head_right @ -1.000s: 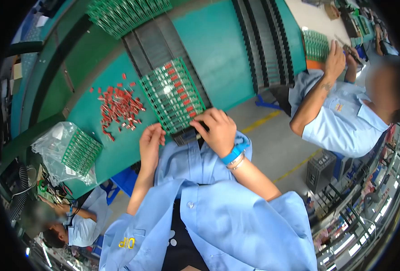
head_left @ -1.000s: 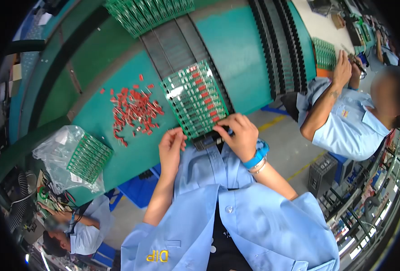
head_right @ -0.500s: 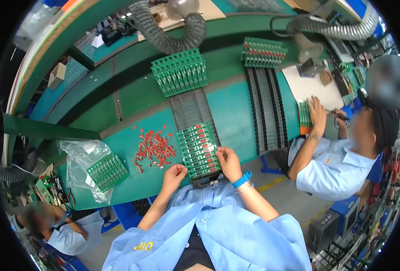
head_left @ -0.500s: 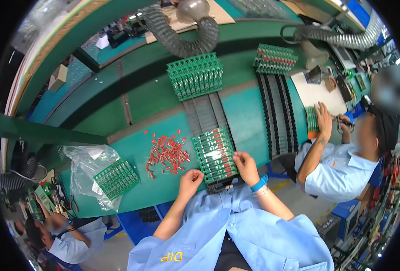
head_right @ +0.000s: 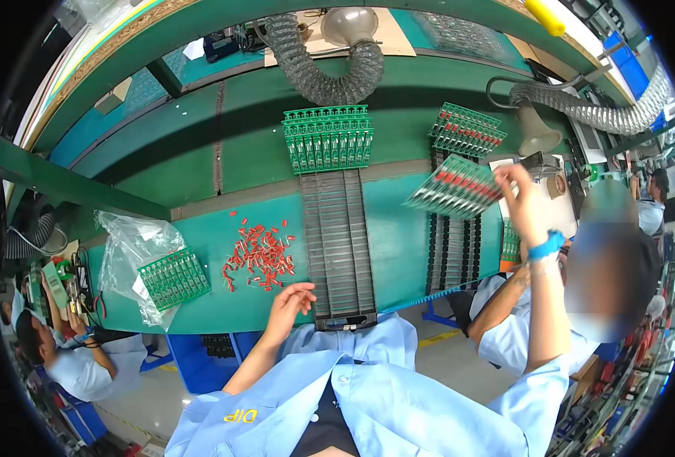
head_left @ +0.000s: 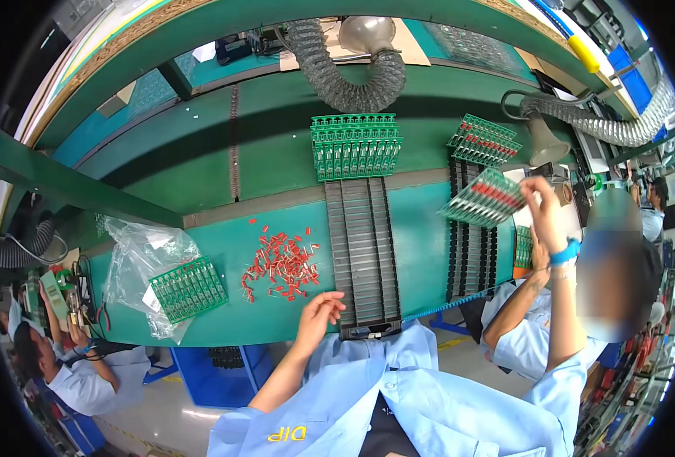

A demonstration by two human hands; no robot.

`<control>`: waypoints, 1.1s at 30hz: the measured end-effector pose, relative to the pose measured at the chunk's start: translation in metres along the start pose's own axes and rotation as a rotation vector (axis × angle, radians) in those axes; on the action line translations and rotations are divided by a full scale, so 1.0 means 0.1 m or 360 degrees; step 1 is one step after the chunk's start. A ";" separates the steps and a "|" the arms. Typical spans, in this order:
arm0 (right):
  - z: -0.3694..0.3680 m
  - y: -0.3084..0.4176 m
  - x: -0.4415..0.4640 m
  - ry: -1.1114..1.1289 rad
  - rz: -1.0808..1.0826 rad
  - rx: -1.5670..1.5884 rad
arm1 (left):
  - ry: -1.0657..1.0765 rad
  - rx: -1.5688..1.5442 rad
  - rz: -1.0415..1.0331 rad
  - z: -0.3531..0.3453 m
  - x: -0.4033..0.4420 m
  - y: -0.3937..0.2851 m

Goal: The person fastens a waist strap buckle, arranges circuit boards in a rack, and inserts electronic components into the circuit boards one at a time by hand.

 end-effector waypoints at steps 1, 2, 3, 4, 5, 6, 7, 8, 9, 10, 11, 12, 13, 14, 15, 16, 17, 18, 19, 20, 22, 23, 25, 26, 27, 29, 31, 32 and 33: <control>0.00 -0.29 0.14 0.0022 -0.0011 -0.0117 | -0.0042 -0.0040 0.0015 0.08 0.02 0.07; 0.00 -0.47 0.27 0.0041 -0.0023 -0.0233 | -0.0084 -0.0076 0.0031 0.14 0.03 0.13; -0.03 -0.59 0.34 0.0044 -0.0020 -0.0231 | -0.0088 -0.0078 0.0030 0.16 0.03 0.16; -0.05 -0.71 0.41 0.0014 -0.0034 -0.0374 | -0.0143 -0.0098 0.0010 0.20 0.02 0.17; -0.08 -0.81 0.48 -0.0016 -0.0047 -0.0515 | -0.0200 -0.0117 -0.0010 0.24 0.02 0.18; -0.12 -0.89 0.54 -0.0048 -0.0060 -0.0655 | -0.0257 -0.0135 -0.0031 0.28 0.01 0.18; -0.17 -0.97 0.59 -0.0078 -0.0074 -0.0794 | -0.0315 -0.0152 -0.0051 0.33 0.01 0.19; -0.24 -1.02 0.63 -0.0073 -0.0072 -0.0786 | -0.0324 -0.0150 -0.0050 0.35 0.02 0.21; -0.29 -1.07 0.66 -0.0096 -0.0084 -0.0806 | -0.0351 -0.0166 -0.0057 0.39 0.02 0.23; -0.33 -1.12 0.69 -0.0115 -0.0096 -0.0828 | -0.0379 -0.0183 -0.0060 0.41 0.02 0.25; -0.37 -1.17 0.70 -0.0134 -0.0111 -0.0849 | -0.0405 -0.0197 -0.0063 0.45 0.02 0.27; -0.41 -1.22 0.69 -0.0154 -0.0128 -0.0872 | -0.0430 -0.0210 -0.0065 0.47 0.01 0.30; -0.44 -1.25 0.70 -0.0144 -0.0132 -0.0868 | -0.0436 -0.0208 -0.0056 0.47 0.01 0.30; -0.48 -1.27 0.70 -0.0135 -0.0130 -0.0928 | -0.0446 -0.0205 -0.0053 0.47 0.01 0.30; -0.52 -1.28 0.69 -0.0125 -0.0127 -0.0988 | -0.0456 -0.0203 -0.0049 0.47 0.00 0.30; -0.56 -1.30 0.69 -0.0115 -0.0123 -0.1049 | -0.0466 -0.0201 -0.0046 0.47 0.00 0.30; -0.60 -1.31 0.69 -0.0103 -0.0117 -0.1108 | -0.0479 -0.0201 -0.0042 0.47 -0.02 0.30; -0.63 -1.33 0.68 -0.0095 -0.0116 -0.1105 | -0.0486 -0.0201 -0.0037 0.47 -0.03 0.30; -0.65 -1.36 0.67 -0.0107 -0.0114 -0.1096 | -0.0496 -0.0180 -0.0041 0.48 -0.05 0.30; -0.66 -1.39 0.66 -0.0121 -0.0112 -0.1087 | -0.0504 -0.0159 -0.0047 0.48 -0.06 0.29; -0.67 -1.43 0.65 -0.0154 -0.0109 -0.1071 | -0.0516 -0.0117 -0.0063 0.49 -0.08 0.27; -0.69 -1.44 0.65 -0.0151 -0.0108 -0.1070 | -0.0519 -0.0118 -0.0062 0.49 -0.08 0.28; -0.70 -1.46 0.66 -0.0161 -0.0135 -0.1087 | -0.0553 -0.0065 -0.0058 0.53 -0.10 0.29; -0.70 -1.48 0.67 -0.0167 -0.0148 -0.1095 | -0.0569 -0.0038 -0.0058 0.54 -0.11 0.30; -0.70 -1.48 0.67 -0.0174 -0.0160 -0.1105 | -0.0585 -0.0013 -0.0059 0.55 -0.12 0.30; -0.69 -1.54 0.65 -0.0200 -0.0153 -0.1038 | -0.0582 0.0021 -0.0059 0.55 -0.13 0.31; -0.68 -1.57 0.66 -0.0248 -0.0133 -0.0902 | -0.0584 0.0085 -0.0058 0.56 -0.15 0.32; -0.72 -1.56 0.69 -0.0269 -0.0113 -0.0825 | -0.0598 0.0113 -0.0063 0.59 -0.17 0.32; -0.67 -1.48 0.69 -0.0401 -0.0159 -0.0787 | -0.0630 0.0110 -0.0072 0.62 -0.21 0.31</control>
Point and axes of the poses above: each hand's wrist, its own x-axis towards the middle knuckle, its own z-axis out of the back of the hand, y = z × x, the point moved 10 cm from there along x, towards the middle knuckle, and after that the axes turned 7 degrees about -x, right-handed, at the moved point
